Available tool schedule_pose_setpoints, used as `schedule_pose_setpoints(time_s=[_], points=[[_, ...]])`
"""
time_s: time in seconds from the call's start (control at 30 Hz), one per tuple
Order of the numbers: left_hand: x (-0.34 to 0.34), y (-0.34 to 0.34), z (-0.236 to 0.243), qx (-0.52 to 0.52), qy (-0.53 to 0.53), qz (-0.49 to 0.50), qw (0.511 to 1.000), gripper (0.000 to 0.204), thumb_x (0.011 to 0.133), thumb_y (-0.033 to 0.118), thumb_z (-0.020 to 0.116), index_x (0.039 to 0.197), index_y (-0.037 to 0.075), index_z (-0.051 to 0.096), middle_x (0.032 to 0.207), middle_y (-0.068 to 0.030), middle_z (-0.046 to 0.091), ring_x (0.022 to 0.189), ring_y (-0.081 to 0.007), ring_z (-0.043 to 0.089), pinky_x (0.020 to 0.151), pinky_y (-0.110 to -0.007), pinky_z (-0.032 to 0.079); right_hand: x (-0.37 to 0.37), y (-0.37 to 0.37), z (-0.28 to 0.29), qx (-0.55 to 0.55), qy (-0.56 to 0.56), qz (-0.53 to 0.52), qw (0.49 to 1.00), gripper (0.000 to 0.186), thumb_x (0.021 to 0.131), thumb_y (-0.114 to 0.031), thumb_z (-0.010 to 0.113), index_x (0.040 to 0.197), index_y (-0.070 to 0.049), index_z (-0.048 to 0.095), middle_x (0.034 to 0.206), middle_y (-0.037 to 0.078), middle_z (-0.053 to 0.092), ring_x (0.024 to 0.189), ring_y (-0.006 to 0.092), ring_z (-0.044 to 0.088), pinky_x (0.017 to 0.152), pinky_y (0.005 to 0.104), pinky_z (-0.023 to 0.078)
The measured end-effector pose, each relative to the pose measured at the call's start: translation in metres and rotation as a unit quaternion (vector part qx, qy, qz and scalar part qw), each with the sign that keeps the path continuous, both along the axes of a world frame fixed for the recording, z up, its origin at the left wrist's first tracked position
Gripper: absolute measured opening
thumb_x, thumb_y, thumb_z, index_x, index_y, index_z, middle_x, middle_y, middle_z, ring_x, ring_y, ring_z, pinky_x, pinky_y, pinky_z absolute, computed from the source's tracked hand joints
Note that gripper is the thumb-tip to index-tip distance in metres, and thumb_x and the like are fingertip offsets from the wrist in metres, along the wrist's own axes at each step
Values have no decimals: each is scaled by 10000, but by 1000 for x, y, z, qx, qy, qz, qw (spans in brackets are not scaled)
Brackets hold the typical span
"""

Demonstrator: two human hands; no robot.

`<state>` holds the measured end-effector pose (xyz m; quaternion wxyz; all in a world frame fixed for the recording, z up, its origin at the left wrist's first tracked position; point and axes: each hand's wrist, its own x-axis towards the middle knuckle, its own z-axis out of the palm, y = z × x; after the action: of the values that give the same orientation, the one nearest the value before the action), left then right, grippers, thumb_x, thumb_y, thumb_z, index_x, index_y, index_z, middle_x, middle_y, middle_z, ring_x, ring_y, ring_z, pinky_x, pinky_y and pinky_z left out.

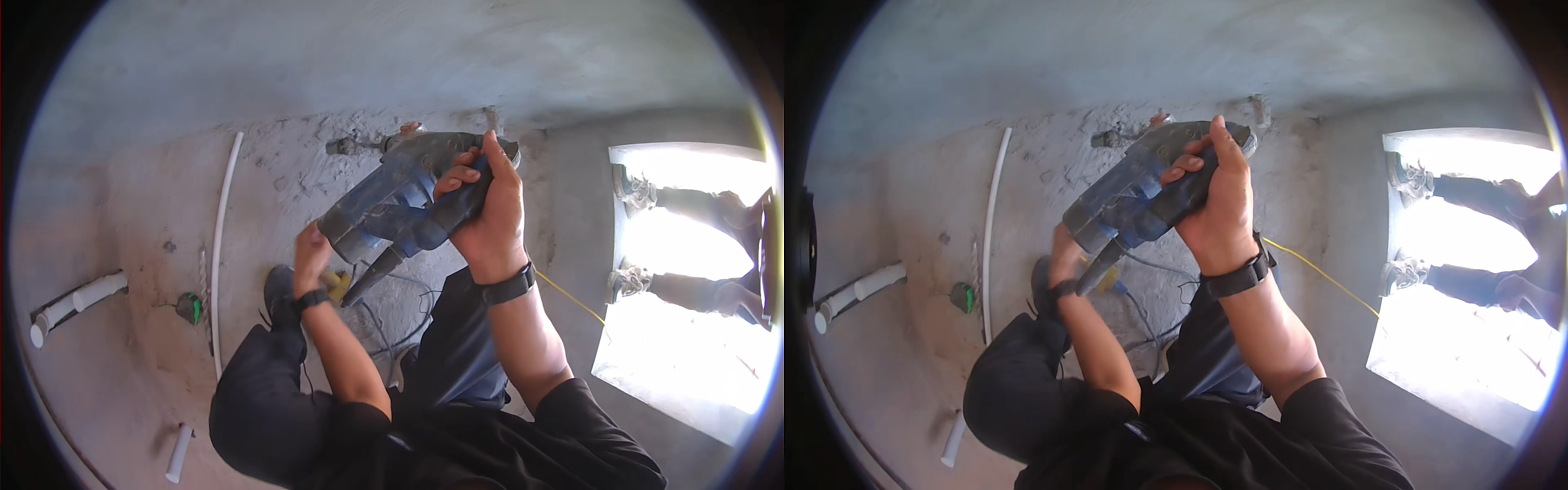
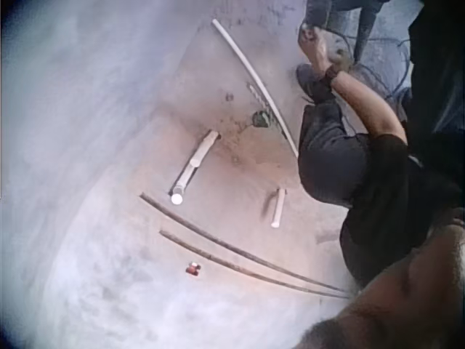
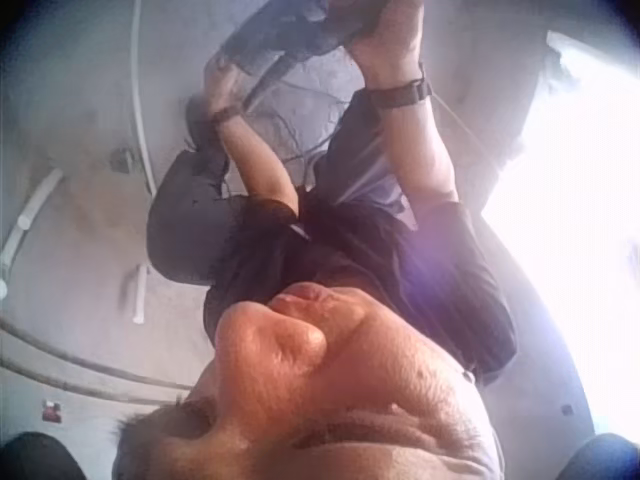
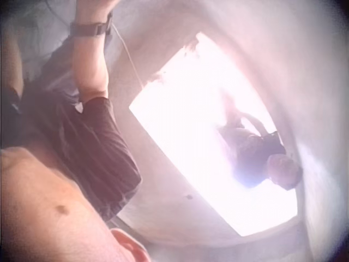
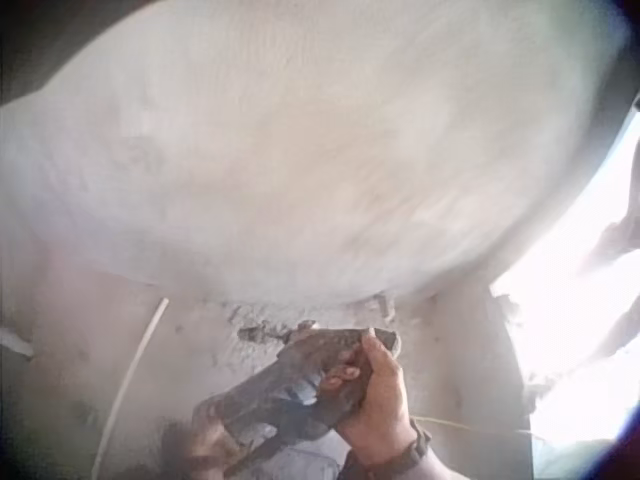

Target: The person breaks into a concrete wall using a demolition hammer.

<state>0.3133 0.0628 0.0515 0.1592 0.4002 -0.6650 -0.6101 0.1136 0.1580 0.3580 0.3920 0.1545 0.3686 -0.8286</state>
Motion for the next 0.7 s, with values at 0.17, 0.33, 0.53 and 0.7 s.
schedule_pose_setpoints(time_s=[0.17, 0.33, 0.53, 0.7], points=[[-20, -2, 168, 106, 111, 187, 970, 485, 972, 423, 592, 1174, -16, 635, 1147, -179, 652, 1026, -244, 601, 900, -349, 458, -25, 18, 8, 5, 17, -10, 1000, 233, 969, -291, 651, 906, -102, 530, 819, 0, 564, 621, 66, 533, 575, 257, 469], [-20, 24, 302, -260, 151, -52, 952, 594, 674, 272, 878, 1137, 26, 598, 1147, -146, 607, 1080, -309, 585, 950, -412, 449, -8, 16, 6, 18, 1, -21, 1000, 260, 964, -319, 658, 891, -98, 542, 751, -13, 543, 602, 67, 522, 551, 253, 450], [-48, 49, 301, -268, 28, -128, 954, 736, 580, 170, 883, 1206, 21, 527, 1142, -179, 586, 1088, -379, 548, 903, -471, 456, 14, 1, -3, 56, 8, -30, 998, 256, 951, -308, 682, 898, -104, 537, 766, -8, 526, 592, 75, 498, 547, 258, 448], [-41, 48, 296, -259, 15, -142, 955, 578, 615, 112, 837, 1123, 19, 579, 1065, -168, 624, 1049, -376, 579, 879, -465, 466, 35, 7, 9, 44, 38, 2, 998, 250, 961, -337, 665, 921, -126, 536, 770, -10, 503, 594, 74, 482, 549, 251, 445]])
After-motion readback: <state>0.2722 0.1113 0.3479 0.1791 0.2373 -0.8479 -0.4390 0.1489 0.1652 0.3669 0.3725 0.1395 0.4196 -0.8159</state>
